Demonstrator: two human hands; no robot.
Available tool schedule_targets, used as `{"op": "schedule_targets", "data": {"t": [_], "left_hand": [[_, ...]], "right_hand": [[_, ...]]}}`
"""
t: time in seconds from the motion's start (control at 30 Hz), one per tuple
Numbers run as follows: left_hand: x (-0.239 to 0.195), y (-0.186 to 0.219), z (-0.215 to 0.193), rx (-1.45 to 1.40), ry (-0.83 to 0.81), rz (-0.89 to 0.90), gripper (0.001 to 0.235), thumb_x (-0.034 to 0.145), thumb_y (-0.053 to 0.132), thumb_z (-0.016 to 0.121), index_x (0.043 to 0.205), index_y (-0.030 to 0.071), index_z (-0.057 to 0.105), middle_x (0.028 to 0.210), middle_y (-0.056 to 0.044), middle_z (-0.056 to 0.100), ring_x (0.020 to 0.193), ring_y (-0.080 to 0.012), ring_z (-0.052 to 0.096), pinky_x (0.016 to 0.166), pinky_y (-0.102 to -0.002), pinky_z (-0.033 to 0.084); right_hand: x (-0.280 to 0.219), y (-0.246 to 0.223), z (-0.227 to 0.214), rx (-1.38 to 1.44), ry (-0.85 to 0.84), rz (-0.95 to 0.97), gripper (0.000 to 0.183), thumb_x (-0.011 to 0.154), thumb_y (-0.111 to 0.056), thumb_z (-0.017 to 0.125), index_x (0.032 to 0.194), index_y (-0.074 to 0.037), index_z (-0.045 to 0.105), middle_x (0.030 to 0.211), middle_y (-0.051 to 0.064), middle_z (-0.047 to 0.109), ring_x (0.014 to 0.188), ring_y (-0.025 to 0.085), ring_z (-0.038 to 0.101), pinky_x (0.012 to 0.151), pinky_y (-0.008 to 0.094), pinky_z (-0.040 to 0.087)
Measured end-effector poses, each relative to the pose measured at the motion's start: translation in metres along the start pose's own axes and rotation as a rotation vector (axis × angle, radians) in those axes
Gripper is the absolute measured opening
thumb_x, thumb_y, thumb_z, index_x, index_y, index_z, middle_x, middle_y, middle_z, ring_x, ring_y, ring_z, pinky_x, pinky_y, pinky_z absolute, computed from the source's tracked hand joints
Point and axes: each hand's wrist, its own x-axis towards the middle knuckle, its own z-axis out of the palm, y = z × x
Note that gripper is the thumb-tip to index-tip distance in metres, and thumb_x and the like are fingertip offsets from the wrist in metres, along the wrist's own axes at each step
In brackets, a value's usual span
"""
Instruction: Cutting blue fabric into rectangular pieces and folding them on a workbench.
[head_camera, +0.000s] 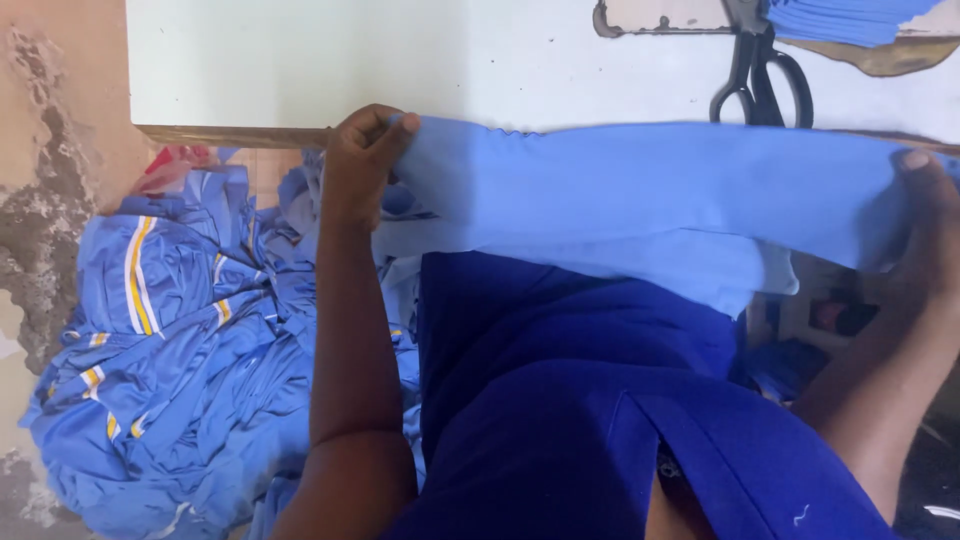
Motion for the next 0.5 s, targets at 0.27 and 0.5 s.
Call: {"op": "schedule_targets", "data": {"t": [0.27,0.5], "left_hand": [[-0.079,0.064,0.11,-0.562,-0.144,0.136,0.018,0.093,0.024,0.078,0.102,0.01,0.07,0.078,0.005,0.051,0.069,-0.0035,0.047,0.062,-0.019,0.042],[-0.11,0.075,0.157,-0.637,-0.36,-0.075,0.036,0.093,0.022,0.074,0.124,0.006,0.066,0.084,0.0,0.059,0.069,-0.0065,0.06,0.058,-0.022,0.057]], "right_hand": [[-0.219,-0.157,0.166,-0.145,-0.198,-0.537,0.006,0.115,-0.003,0.076,0.119,-0.003,0.073,0.099,0.01,0.062,0.1,0.013,0.049,0.096,0.033,0.042],[-0.275,-0.192,0.221,-0.149,-0.301,-0.485,0.011,0.103,-0.011,0.076,0.11,-0.005,0.071,0.108,0.005,0.071,0.101,0.012,0.062,0.093,0.024,0.047]]}}
